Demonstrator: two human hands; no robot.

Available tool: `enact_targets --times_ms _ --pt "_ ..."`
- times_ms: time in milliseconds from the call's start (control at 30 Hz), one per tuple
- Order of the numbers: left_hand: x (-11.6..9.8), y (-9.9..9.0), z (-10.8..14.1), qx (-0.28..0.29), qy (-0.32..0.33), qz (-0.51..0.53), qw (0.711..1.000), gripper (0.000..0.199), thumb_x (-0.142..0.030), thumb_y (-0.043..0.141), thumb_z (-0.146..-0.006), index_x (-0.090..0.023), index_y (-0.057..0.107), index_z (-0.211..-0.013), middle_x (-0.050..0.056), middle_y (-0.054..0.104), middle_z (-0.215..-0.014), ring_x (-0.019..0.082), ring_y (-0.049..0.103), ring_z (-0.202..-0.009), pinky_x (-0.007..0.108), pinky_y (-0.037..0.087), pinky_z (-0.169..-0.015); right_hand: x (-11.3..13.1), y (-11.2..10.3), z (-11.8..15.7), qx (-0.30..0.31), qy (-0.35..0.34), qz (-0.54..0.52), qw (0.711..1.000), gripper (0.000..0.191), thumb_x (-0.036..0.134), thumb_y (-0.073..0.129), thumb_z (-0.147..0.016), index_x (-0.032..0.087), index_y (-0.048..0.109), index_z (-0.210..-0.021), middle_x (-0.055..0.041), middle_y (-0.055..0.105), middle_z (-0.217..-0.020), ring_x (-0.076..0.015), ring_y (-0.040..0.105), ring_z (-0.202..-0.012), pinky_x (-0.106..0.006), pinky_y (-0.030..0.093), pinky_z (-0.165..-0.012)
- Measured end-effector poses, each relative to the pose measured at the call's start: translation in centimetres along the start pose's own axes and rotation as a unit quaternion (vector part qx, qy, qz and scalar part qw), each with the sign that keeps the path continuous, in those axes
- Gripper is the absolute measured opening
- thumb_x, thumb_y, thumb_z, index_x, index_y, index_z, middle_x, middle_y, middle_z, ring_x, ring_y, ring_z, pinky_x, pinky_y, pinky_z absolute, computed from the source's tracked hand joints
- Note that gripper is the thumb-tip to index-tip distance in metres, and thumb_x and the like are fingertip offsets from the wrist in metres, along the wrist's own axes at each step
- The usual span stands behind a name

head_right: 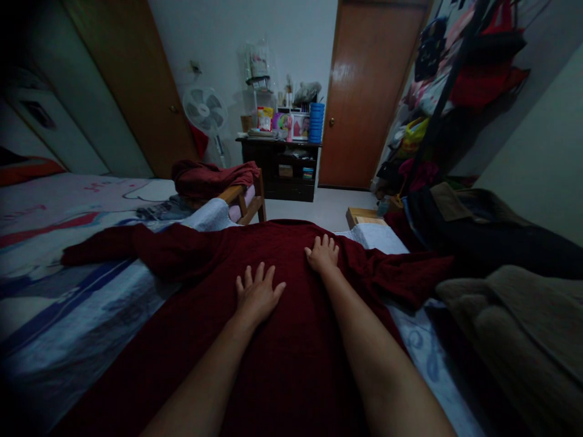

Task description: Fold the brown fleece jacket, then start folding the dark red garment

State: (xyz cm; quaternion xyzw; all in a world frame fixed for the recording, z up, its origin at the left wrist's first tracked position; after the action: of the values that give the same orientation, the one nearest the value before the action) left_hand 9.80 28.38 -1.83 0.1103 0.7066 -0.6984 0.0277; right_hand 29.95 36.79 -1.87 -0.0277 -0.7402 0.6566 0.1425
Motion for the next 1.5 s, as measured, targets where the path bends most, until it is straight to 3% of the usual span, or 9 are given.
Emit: enact_targets --times_ms 267,500,667,800,1000,1100,1233,1367,1500 --pt "0.1 0.3 -0.1 -0.002 0.002 -0.005 1.0 0.065 -0.06 0.037 -0.089 -0.027 0.04 -0.146 0.009 0.028 -0.158 0.043 0.018 -0.144 0.064 0.016 -0.112 -1.7 -1.2 -0.3 0.051 -0.028 -0.029 0.998 0.062 0.048 0.043 -0.094 0.011 0.039 -0.144 -0.0179 0.037 -0.15 -0.0276 0.033 -0.139 -0.04 0.024 -0.111" --pt "-0.1 0.3 -0.3 -0.012 0.005 0.007 1.0 0.062 -0.055 0.042 -0.089 -0.025 0.043 -0.144 0.011 0.03 -0.157 0.043 0.018 -0.143 0.065 0.016 -0.112 -5.8 -9.0 1.2 0.013 -0.024 -0.022 0.999 0.04 0.027 0.044 -0.091 0.015 0.062 -0.125 -0.0118 0.065 -0.122 -0.0231 0.057 -0.114 -0.029 0.039 -0.096" --pt "-1.2 -0.2 -0.1 -0.031 0.072 0.026 0.997 0.054 -0.037 0.043 -0.092 -0.026 0.04 -0.145 0.006 0.028 -0.158 0.033 0.016 -0.146 0.061 0.016 -0.114 -10.6 -13.1 5.0 -0.062 0.083 0.076 0.992 0.04 0.024 0.05 -0.085 0.015 0.064 -0.122 -0.0156 0.061 -0.126 -0.0295 0.055 -0.115 -0.036 0.041 -0.094" --pt "-1.9 0.3 0.1 -0.005 0.137 0.039 0.99 0.049 -0.036 0.043 -0.093 -0.028 0.044 -0.141 0.005 0.032 -0.156 0.027 0.021 -0.146 0.057 0.018 -0.116 -11.7 -12.9 7.9 -0.018 0.082 0.148 0.985 0.039 0.019 0.044 -0.088 0.018 0.063 -0.122 -0.0154 0.057 -0.131 -0.0329 0.048 -0.121 -0.042 0.04 -0.093" --pt "-1.9 1.0 0.1 0.019 0.149 0.046 0.988 0.049 -0.042 0.044 -0.093 -0.027 0.044 -0.14 0.007 0.032 -0.156 0.026 0.023 -0.145 0.057 0.017 -0.115 -11.3 -12.8 9.3 0.005 0.089 0.177 0.98 0.04 0.017 0.035 -0.092 0.016 0.064 -0.12 -0.0194 0.06 -0.123 -0.0333 0.051 -0.113 -0.043 0.04 -0.087" --pt "-1.8 1.1 0.0 0.018 0.152 0.049 0.987 0.049 -0.04 0.044 -0.093 -0.026 0.045 -0.14 0.007 0.032 -0.156 0.027 0.024 -0.145 0.059 0.017 -0.114 -11.1 -13.4 9.4 -0.025 0.082 0.189 0.978 0.039 0.016 0.035 -0.092 0.016 0.069 -0.11 -0.0195 0.061 -0.114 -0.0307 0.054 -0.104 -0.038 0.04 -0.082" --pt "-1.9 1.2 -0.1 0.006 0.159 0.054 0.986 0.05 -0.04 0.045 -0.092 -0.025 0.045 -0.14 0.008 0.034 -0.155 0.029 0.025 -0.144 0.062 0.018 -0.113 -10.1 -14.1 9.6 -0.132 0.06 0.194 0.97 0.038 0.018 0.034 -0.094 0.016 0.07 -0.105 -0.0171 0.06 -0.112 -0.0296 0.051 -0.103 -0.036 0.04 -0.081" --pt "-1.9 1.3 -0.1 0.005 0.155 0.059 0.986 0.048 -0.039 0.046 -0.092 -0.026 0.047 -0.138 0.008 0.034 -0.155 0.03 0.026 -0.144 0.062 0.019 -0.113 -9.3 -13.3 9.6 -0.089 -0.031 0.149 0.984 0.035 0.016 0.042 -0.088 0.021 0.069 -0.11 -0.0122 0.057 -0.124 -0.0277 0.047 -0.115 -0.036 0.036 -0.094" --pt "-2.0 1.3 -0.2 0.004 0.155 0.065 0.986 0.049 -0.039 0.046 -0.091 -0.026 0.047 -0.138 0.008 0.035 -0.155 0.03 0.026 -0.144 0.062 0.018 -0.113 -9.8 -13.4 10.2 -0.107 0.067 0.145 0.981 0.063 0.024 0.058 -0.077 0.018 0.047 -0.138 -0.0176 0.03 -0.151 -0.0391 0.025 -0.136 -0.051 0.027 -0.104"
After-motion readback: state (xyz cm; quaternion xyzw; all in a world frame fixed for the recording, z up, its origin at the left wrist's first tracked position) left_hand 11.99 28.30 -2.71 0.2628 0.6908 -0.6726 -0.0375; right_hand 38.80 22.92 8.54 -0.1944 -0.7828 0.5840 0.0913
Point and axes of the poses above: each hand's wrist, its own z-axis away from the middle knuckle, its own y-axis out of the palm, x = y × z, the point moved 3 cm from there along -z, towards the middle knuckle
